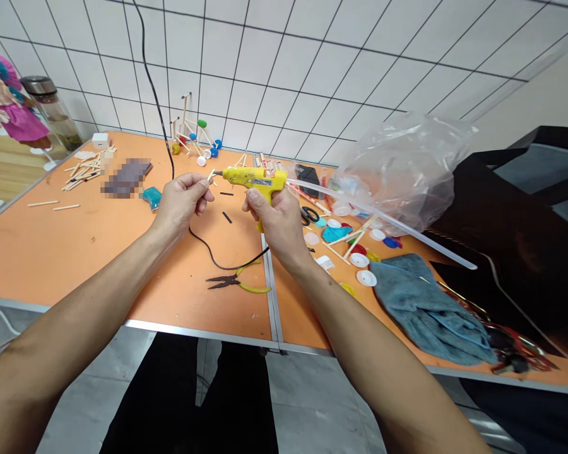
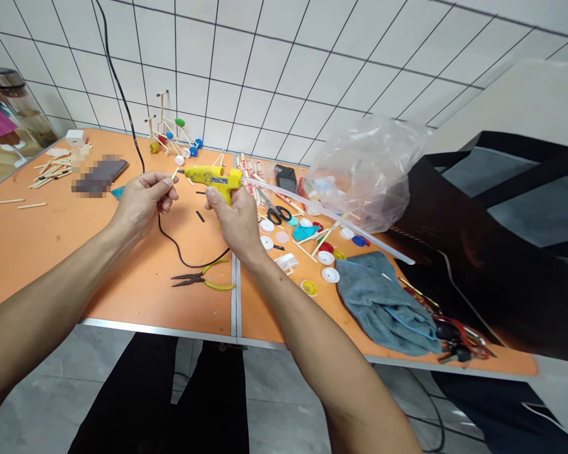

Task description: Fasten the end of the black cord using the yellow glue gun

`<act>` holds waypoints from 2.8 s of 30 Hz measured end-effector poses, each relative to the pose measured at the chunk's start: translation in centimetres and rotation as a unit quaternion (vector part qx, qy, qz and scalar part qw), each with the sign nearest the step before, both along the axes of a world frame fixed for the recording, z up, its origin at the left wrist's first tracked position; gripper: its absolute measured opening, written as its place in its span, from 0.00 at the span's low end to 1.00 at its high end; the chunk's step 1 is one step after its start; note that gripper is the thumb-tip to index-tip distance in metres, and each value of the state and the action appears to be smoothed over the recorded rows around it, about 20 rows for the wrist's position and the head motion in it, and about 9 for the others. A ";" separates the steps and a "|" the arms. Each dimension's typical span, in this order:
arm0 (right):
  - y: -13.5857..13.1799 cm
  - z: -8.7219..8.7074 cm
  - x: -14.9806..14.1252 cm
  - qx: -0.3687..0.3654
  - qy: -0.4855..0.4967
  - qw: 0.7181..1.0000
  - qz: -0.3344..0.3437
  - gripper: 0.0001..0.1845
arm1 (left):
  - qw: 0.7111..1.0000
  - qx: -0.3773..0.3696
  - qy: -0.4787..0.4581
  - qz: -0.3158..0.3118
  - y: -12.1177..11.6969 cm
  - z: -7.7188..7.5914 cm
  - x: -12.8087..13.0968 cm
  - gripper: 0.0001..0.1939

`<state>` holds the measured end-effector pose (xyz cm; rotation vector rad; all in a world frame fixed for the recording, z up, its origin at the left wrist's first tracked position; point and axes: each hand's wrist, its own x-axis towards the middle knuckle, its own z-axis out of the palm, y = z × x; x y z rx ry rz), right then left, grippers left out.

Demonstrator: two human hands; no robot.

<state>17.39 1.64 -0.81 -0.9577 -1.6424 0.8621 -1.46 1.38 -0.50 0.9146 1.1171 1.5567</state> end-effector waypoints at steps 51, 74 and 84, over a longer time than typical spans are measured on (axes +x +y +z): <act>0.1 0.1 0.2 -0.022 0.005 1.000 -0.007 0.36 | 1.000 0.004 0.003 -0.008 0.2 -0.5 -0.2 0.10; 2.9 -0.9 1.3 -0.355 0.079 0.927 -0.093 0.11 | 0.997 -0.079 -0.011 -0.009 0.0 0.0 0.2 0.18; 0.1 1.7 3.2 -0.253 -0.271 0.915 -0.160 0.10 | 0.996 -0.084 -0.008 -0.010 0.3 -0.6 0.4 0.18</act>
